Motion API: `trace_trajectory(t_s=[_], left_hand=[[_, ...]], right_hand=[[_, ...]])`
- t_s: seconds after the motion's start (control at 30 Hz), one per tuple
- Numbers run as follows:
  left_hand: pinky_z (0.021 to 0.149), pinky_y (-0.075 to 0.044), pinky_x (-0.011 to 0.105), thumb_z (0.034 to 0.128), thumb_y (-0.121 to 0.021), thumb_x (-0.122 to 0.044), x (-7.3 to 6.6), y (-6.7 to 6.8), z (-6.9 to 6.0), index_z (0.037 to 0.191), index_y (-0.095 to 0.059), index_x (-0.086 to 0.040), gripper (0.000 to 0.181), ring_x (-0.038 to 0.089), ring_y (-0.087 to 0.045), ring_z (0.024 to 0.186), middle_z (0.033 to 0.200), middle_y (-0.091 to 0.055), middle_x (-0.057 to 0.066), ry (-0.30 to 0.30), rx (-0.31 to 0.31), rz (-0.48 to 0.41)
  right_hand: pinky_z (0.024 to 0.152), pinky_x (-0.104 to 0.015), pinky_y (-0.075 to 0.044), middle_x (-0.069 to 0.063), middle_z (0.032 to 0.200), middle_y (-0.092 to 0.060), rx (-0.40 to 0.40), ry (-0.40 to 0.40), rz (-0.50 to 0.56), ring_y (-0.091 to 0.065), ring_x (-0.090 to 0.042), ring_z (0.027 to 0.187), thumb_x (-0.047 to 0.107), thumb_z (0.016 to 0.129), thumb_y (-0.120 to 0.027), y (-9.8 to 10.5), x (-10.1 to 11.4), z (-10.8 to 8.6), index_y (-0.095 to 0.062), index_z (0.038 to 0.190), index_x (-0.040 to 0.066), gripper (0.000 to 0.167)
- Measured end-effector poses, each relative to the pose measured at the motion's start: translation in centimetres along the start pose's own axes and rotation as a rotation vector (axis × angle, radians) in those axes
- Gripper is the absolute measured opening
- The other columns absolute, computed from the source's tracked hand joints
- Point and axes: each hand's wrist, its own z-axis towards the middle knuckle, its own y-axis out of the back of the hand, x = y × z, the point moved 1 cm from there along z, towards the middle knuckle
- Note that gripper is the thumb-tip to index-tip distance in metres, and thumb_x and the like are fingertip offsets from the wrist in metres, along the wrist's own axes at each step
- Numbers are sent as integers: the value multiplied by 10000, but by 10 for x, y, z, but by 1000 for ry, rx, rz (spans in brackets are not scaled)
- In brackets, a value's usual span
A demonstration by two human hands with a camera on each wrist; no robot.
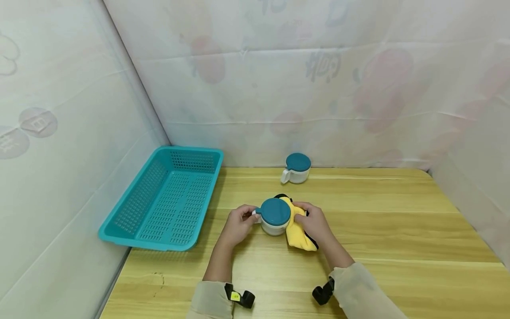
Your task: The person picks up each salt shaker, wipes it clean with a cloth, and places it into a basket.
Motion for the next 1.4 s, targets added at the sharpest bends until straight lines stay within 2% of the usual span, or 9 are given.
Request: trace_trajectory(t_s=[0.13, 0.23, 0.43, 0.63, 0.77, 0.9, 1.07, 1.23, 1.4], left_hand=[[789, -521, 251, 945, -658, -102, 1, 0, 0, 1038, -721, -57, 121, 163, -571, 902, 982, -661, 71, -7, 2, 2], [789, -521, 255, 947, -656, -105, 2, 1, 0, 1038, -720, -57, 122, 166, -570, 900, 981, -659, 72, -7, 2, 6], [790, -523, 265, 949, -653, -110, 4, 2, -1, 1042, -720, -66, 122, 173, -572, 901, 983, -655, 71, 5, -3, 0], [814, -509, 296, 960, -635, -108, 4, 2, -2, 1048, -709, -75, 119, 179, -551, 917, 991, -637, 67, 12, 0, 0], [835, -501, 333, 961, -630, -108, 4, 3, -1, 1040, -708, -78, 115, 183, -546, 929, 1000, -634, 67, 18, -9, -4], [852, -498, 351, 959, -632, -111, 4, 3, 0, 1040, -712, -81, 118, 184, -553, 948, 1022, -644, 68, 29, -19, -11], [864, -500, 339, 957, -631, -110, 3, 0, 0, 1050, -717, -81, 129, 183, -558, 969, 1041, -650, 66, 44, -16, -30], [844, -510, 322, 960, -628, -105, 2, -2, -1, 1056, -715, -72, 134, 181, -561, 956, 1029, -650, 69, 18, -1, -12], [832, -514, 315, 963, -628, -106, 3, -1, -2, 1050, -715, -79, 126, 172, -559, 933, 1008, -648, 62, 1, 1, 14]], right_hand=[[1023, -471, -438, -136, 1437, -515, 14, 61, -71, -469, -312, 1303, 64, 927, -576, -2, 1, 1, -591, 1349, 80, 422], [1064, -521, -413, -155, 1408, -523, 17, 124, -150, -459, -346, 1329, 50, 910, -591, -4, 2, 2, -600, 1331, 47, 421], [1040, -531, -439, -158, 1363, -540, 14, 193, -276, -497, -369, 1293, 55, 884, -605, -6, 6, 2, -617, 1303, 2, 423], [1005, -531, -463, -155, 1373, -532, -14, 184, -294, -494, -374, 1288, 68, 897, -622, 8, 11, 0, -626, 1311, 64, 414], [911, -497, -492, -142, 1410, -512, -41, 225, -268, -495, -357, 1280, 61, 911, -620, 20, 19, 3, -608, 1340, 126, 434], [922, -508, -483, -104, 1424, -505, -4, 289, -253, -469, -347, 1309, 59, 916, -609, 27, 31, 10, -596, 1358, 184, 459], [943, -513, -465, -103, 1394, -523, 66, 355, -291, -463, -349, 1309, 57, 912, -600, 30, 40, 18, -637, 1315, 171, 420], [990, -555, -457, -133, 1431, -503, 141, 394, -310, -425, -380, 1351, 26, 905, -594, 29, 41, 24, -674, 1270, 164, 398], [971, -532, -479, -136, 1426, -508, 202, 407, -307, -409, -394, 1362, -9, 905, -584, 24, 41, 27, -693, 1242, 144, 386]])
